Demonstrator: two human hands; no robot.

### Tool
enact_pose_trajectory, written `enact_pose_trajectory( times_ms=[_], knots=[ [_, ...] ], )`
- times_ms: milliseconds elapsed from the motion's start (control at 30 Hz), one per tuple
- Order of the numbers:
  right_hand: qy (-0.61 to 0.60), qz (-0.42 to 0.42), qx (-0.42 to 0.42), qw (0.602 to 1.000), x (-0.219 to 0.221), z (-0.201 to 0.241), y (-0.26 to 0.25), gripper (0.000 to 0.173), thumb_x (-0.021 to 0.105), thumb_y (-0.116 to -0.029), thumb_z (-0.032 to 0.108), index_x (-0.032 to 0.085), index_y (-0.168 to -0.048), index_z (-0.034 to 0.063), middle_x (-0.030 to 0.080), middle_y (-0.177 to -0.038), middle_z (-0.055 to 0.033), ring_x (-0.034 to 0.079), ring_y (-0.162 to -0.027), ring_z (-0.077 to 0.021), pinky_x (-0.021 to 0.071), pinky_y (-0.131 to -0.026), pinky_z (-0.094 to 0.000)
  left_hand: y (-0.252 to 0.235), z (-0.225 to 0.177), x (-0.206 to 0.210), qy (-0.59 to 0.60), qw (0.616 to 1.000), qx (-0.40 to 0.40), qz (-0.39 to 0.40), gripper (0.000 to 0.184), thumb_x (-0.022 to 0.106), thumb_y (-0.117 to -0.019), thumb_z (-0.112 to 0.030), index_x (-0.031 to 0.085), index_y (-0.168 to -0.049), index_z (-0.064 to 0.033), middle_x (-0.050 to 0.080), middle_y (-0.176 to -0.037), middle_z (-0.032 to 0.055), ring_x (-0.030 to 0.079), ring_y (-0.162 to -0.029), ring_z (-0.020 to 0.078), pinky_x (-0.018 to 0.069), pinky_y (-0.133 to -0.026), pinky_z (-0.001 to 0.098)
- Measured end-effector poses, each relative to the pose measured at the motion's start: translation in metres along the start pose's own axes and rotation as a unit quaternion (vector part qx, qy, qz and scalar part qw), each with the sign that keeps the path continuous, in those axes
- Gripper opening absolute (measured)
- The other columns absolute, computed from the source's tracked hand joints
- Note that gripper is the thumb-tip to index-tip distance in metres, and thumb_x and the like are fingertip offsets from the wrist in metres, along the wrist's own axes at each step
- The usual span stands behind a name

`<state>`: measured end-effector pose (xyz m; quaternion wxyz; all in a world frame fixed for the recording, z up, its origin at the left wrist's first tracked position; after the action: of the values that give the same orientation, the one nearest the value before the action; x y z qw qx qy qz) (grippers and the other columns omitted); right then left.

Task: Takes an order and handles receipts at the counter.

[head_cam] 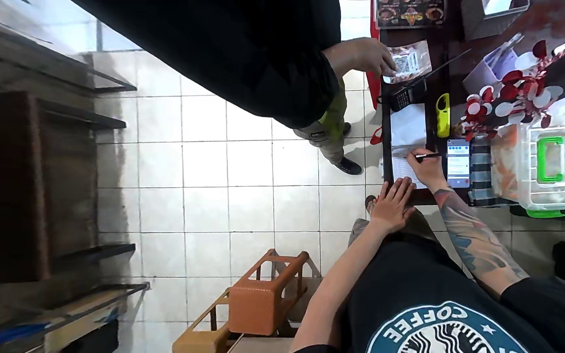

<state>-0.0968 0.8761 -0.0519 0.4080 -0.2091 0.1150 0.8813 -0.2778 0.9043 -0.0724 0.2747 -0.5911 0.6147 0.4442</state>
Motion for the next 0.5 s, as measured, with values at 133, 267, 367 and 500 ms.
enact_pose_trajectory(
  times_ms=[133, 267, 367, 500],
  knots=[
    [0.021, 0.008, 0.014, 1.0, -0.0008, 0.0007, -0.0005, 0.022, 0.063, -0.0992, 0.024, 0.072, -0.09, 0.0056, 0.069, -0.083, -0.0046, 0.062, -0.074, -0.0084, 0.0532, -0.072, -0.032, 0.0014, 0.0001, -0.0014, -0.005, 1.0, 0.006, -0.012, 0.07, 0.025, -0.1074, -0.056, 0.02, -0.166, -0.0188, 0.007, -0.174, -0.0003, 0.002, -0.16, 0.0199, 0.0011, -0.128, 0.0569],
    [0.022, -0.005, 0.02, 1.0, -0.0024, -0.0002, -0.0017, 0.023, 0.063, -0.0996, 0.023, 0.073, -0.092, 0.0053, 0.07, -0.084, -0.0053, 0.063, -0.074, -0.0088, 0.0531, -0.072, -0.0317, -0.0008, 0.0002, -0.0012, -0.005, 1.0, 0.007, -0.002, 0.069, 0.024, -0.1079, -0.056, 0.017, -0.166, -0.0191, 0.004, -0.174, -0.0012, -0.001, -0.16, 0.0191, -0.0003, -0.128, 0.0561],
    [0.011, -0.016, 0.018, 1.0, -0.0042, 0.0019, 0.0003, 0.021, 0.063, -0.0994, 0.021, 0.073, -0.091, 0.0047, 0.068, -0.08, -0.0042, 0.06, -0.07, -0.006, 0.052, -0.069, -0.0279, -0.0006, 0.0001, -0.0019, -0.004, 1.0, 0.005, 0.002, 0.069, 0.022, -0.1082, -0.055, 0.016, -0.166, -0.0187, 0.005, -0.174, -0.0008, -0.001, -0.16, 0.019, -0.0007, -0.128, 0.0562],
    [0.021, -0.026, 0.014, 0.999, -0.0042, 0.0027, 0.0013, 0.021, 0.063, -0.0989, 0.021, 0.073, -0.09, 0.0046, 0.068, -0.079, -0.0048, 0.06, -0.069, -0.0069, 0.0515, -0.067, -0.029, -0.0015, 0.0, -0.0017, -0.001, 1.0, 0.002, 0.006, 0.069, 0.021, -0.1081, -0.055, 0.016, -0.167, -0.0198, 0.004, -0.174, -0.0019, -0.001, -0.16, 0.0184, -0.0008, -0.128, 0.0561]
  ],
)
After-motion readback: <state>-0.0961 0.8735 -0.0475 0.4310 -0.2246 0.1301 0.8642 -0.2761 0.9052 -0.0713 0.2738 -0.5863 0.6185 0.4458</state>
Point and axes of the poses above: each hand's wrist, its own y-axis away from the middle knuckle, its own x-axis out of the palm, z = x × y, the point moved 4 cm from there along -y, towards the middle knuckle
